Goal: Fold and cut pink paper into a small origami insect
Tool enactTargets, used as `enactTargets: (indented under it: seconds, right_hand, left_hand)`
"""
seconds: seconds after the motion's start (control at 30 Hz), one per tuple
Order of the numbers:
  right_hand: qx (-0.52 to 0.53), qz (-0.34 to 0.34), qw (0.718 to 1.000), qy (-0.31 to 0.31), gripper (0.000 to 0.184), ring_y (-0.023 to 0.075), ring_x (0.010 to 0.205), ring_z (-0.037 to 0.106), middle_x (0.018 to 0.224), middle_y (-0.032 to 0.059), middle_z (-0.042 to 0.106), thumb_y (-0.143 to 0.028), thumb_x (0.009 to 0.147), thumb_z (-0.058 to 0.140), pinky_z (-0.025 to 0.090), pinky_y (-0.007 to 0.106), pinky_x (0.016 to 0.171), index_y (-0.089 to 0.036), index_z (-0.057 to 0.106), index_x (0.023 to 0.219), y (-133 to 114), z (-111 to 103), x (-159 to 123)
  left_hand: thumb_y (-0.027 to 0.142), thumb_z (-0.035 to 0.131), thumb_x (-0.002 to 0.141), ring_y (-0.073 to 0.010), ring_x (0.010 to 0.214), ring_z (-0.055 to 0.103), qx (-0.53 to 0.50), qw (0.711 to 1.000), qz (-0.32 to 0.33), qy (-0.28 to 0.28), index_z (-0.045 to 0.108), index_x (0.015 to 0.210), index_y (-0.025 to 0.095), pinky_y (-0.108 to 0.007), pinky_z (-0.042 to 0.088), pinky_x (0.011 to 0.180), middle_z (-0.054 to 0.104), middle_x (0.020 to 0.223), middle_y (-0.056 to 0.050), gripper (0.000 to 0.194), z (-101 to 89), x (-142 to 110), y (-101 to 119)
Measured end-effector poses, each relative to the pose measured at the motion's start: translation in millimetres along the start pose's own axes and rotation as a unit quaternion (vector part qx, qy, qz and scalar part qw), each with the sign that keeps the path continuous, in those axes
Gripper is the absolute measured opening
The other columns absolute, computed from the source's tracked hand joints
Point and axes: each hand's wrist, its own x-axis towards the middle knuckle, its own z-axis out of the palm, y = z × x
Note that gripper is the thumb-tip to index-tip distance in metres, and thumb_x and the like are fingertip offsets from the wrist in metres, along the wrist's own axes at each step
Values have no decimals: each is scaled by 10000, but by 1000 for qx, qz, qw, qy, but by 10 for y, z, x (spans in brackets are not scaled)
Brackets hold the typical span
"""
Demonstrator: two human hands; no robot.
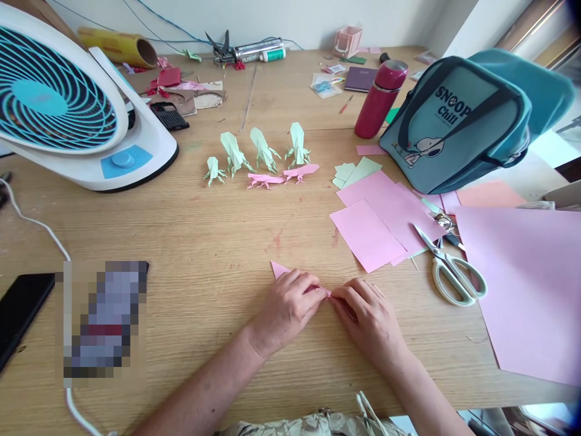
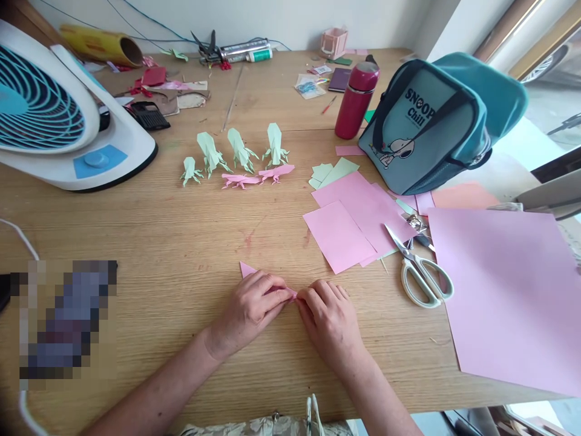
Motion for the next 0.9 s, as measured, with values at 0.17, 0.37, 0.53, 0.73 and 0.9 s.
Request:
enactTargets:
  seconds: [0.17,0.37,0.53,0.73,0.9]
  right_hand:
    - [5,5,1000,19,155,197,738,576,813,67,622,-226,987,519,423,332,699,-197,642,896,3,11,-12]
    - [22,8,999,39,149,176,717,564,791,42,614,-221,977,548,406,310,687,-175,644,872,3,9,-2]
    - [30,16,999,34,139,174,717,557,795,35,613,-215,971,558,392,307,681,-180,634,860,5,14,0]
    - [27,40,999,21,136,178,724,549,790,28,602,-219,968,556,387,309,688,-182,632,860,-19,19,12]
    - [21,69,997,15,174,183,716,543,766,23,588,-267,964,561,384,309,677,-190,618,819,-45,28,28]
  left_hand:
    - [206,557,963,-170,845,598,-22,1000,-8,0,700,954,193,-325,477,764,666,884,-40,144,1,-18,-25]
    - [221,581,955,-163,866,618,-77,996,-38,5,727,1005,233,-322,484,813,691,901,-30,155,-69,-57,-54]
    - [197,548,967,-162,868,614,-119,990,-79,-14,719,1035,228,-310,475,809,700,924,-31,186,-162,-56,-71]
    - [181,555,951,-167,826,584,-90,986,-136,-34,696,867,206,-315,441,796,662,848,-21,165,-212,-51,-96]
    - [160,552,935,-163,808,582,-91,978,-183,-43,635,819,187,-283,437,737,627,841,-17,145,-244,-28,-120]
